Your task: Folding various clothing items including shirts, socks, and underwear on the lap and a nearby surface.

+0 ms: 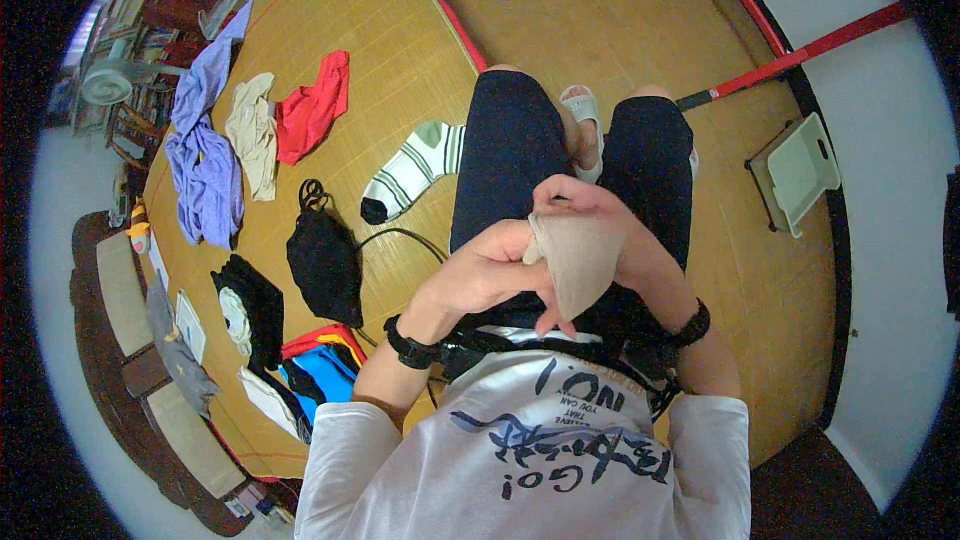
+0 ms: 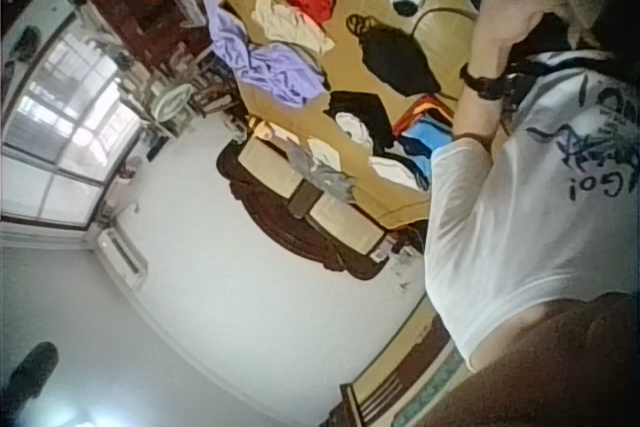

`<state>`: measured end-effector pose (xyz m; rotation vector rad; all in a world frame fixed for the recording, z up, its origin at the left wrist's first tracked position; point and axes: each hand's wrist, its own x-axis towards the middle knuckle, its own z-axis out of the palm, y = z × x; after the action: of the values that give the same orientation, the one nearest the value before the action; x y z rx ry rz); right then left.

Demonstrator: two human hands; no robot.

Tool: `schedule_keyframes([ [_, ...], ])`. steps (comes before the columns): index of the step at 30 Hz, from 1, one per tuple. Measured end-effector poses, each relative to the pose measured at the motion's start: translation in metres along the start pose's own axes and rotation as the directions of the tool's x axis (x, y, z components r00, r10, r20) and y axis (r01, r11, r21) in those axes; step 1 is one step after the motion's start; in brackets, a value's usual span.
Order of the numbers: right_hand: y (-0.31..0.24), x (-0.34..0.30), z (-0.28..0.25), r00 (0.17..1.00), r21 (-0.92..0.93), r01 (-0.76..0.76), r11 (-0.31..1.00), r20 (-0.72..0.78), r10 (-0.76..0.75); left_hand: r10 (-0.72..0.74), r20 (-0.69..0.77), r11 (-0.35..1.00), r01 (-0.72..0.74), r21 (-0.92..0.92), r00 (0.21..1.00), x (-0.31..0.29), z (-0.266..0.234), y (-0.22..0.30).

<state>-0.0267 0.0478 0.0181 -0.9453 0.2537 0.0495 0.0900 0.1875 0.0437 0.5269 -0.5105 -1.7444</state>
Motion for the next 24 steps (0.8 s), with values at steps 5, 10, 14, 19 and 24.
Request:
schedule_keyframes([
  [5, -0.023, -0.024, -0.001, 0.949, 0.129, 0.133, 0.983, -0.302, -0.088, 0.008, -0.151, 0.995, 0.007, 0.098, 0.989, -0.004, 0.002, 0.010],
  [10, -0.037, -0.034, 0.008, 0.959, -0.402, 0.003, 0.915, -0.259, -0.117, -0.042, -0.291, 0.976, 0.102, 0.195, 0.956, -0.001, 0.005, 0.012],
  [14, -0.032, -0.031, 0.002, 0.903, -0.404, 0.048, 0.914, -0.373, -0.212, -0.046, -0.332, 0.982, 0.104, 0.158, 0.942, -0.002, 0.007, 0.013],
  [19, -0.025, -0.024, 0.011, 0.808, -0.504, 0.106, 0.858, -0.459, -0.369, 0.012, -0.332, 1.000, -0.003, 0.028, 0.943, -0.003, 0.009, 0.009],
  [24, -0.023, -0.019, 0.014, 0.771, -0.572, 0.125, 0.810, -0.457, -0.442, 0.055, -0.345, 0.998, -0.039, 0.054, 0.937, -0.003, 0.004, 0.002],
])
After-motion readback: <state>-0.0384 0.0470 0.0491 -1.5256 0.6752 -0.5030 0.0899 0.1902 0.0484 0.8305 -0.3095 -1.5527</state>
